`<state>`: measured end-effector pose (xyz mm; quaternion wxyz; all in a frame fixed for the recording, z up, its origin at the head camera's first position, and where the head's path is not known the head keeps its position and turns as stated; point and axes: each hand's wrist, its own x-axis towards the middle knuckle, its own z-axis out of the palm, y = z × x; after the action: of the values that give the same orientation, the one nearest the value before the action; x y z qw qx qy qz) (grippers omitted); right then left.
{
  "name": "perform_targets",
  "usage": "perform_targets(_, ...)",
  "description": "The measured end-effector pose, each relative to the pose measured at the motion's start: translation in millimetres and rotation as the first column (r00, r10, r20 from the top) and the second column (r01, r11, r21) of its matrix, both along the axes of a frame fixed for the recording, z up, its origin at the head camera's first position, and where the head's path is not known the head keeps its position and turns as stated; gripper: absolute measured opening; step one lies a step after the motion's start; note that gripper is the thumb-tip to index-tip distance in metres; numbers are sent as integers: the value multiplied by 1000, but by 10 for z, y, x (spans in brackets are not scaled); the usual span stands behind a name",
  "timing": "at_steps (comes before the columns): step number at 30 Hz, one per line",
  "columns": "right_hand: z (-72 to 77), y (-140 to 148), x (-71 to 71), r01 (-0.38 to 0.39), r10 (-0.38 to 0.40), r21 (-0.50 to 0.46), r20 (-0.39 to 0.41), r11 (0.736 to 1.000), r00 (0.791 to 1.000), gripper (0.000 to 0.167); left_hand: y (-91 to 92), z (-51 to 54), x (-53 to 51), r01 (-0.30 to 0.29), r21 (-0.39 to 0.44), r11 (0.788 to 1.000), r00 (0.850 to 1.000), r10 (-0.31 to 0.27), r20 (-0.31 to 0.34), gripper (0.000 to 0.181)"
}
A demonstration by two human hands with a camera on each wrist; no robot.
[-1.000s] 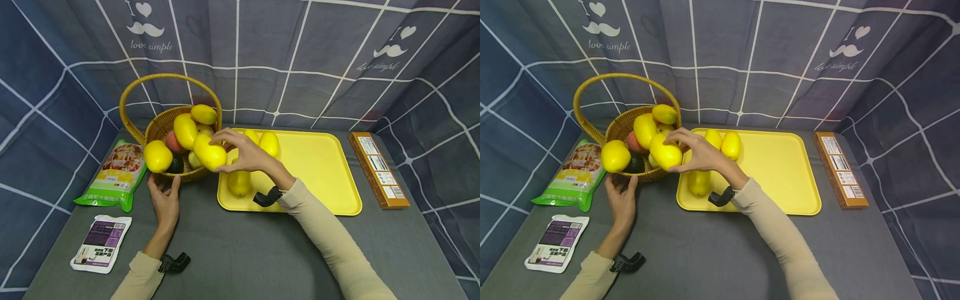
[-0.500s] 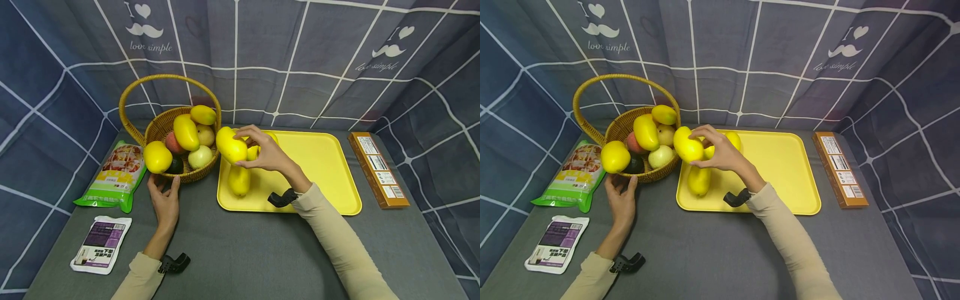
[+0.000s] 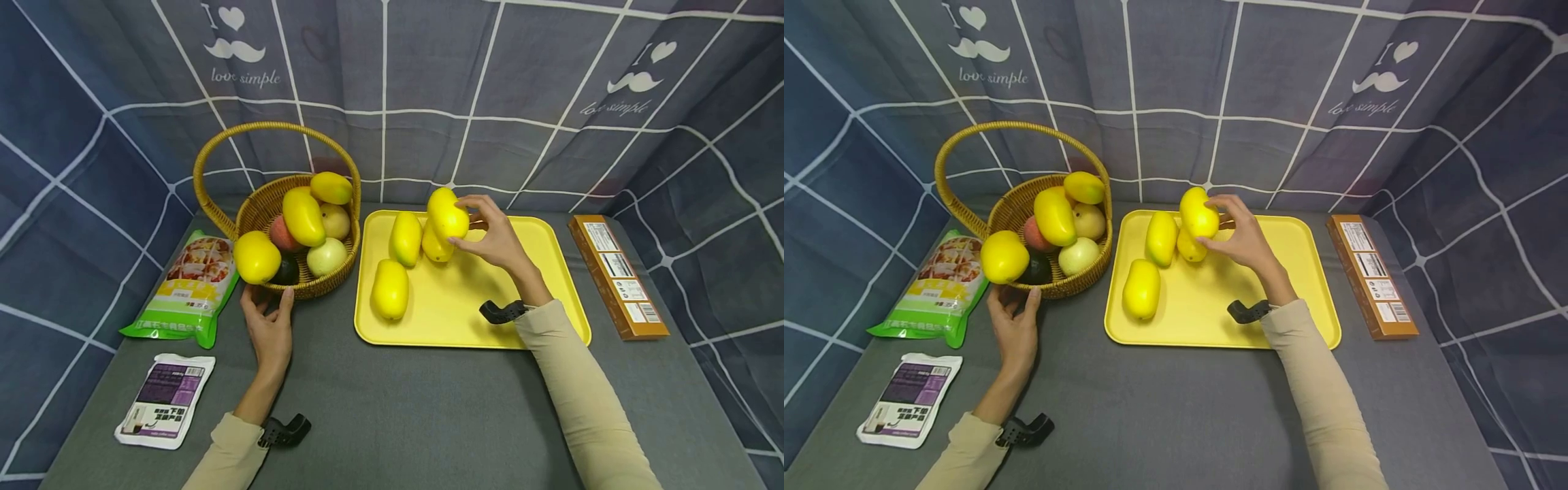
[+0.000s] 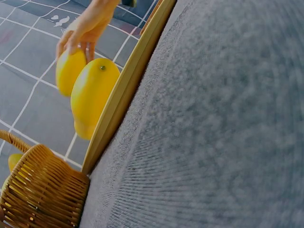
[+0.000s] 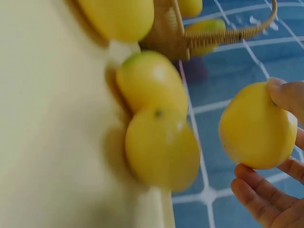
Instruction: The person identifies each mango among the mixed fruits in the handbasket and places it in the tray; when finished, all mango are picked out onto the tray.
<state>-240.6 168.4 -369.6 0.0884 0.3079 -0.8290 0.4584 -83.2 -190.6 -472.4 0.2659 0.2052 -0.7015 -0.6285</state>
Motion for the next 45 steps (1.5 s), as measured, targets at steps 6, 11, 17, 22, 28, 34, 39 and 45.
perform_targets(6, -210, 294, -72, 93, -94, 32, 50, 995, 994, 63, 5, 8, 8, 1, -2, 1000, 1000, -1, -1, 72)
perform_targets(11, -493, 463, -207, 146, -151, 68, 79, 987, 985, 68, -5, 9, 16, -4, -2, 1000, 1000, 4, -3, 71)
perform_targets(17, -628, 496, -227, 164, -177, 106, 127, 981, 976, 68, -17, -2, 25, -1, 3, 1000, 1000, 1, -7, 71)
perform_targets(22, -688, 491, -197, 161, -183, 141, 157, 977, 971, 68, -18, -7, 19, -12, -1, 1000, 1000, 12, -13, 70)
perform_targets(28, -731, 499, -172, 158, -197, 211, 175, 965, 965, 74, -17, -15, 12, -10, -6, 1000, 1000, 10, -4, 71)
perform_targets(34, -729, 523, -146, 143, -202, 249, 229, 958, 952, 76, -2, 4, 5, 3, 2, 1000, 1000, -3, -7, 70)
perform_targets(39, -720, 542, -121, 134, -198, 264, 236, 955, 951, 78, 14, 35, 11, 6, 9, 1000, 1000, -6, 0, 71)
perform_targets(45, -716, 553, -92, 137, -202, 267, 237, 954, 950, 78, 71, 217, 68, 24, 25, 999, 1000, -24, 20, 71)
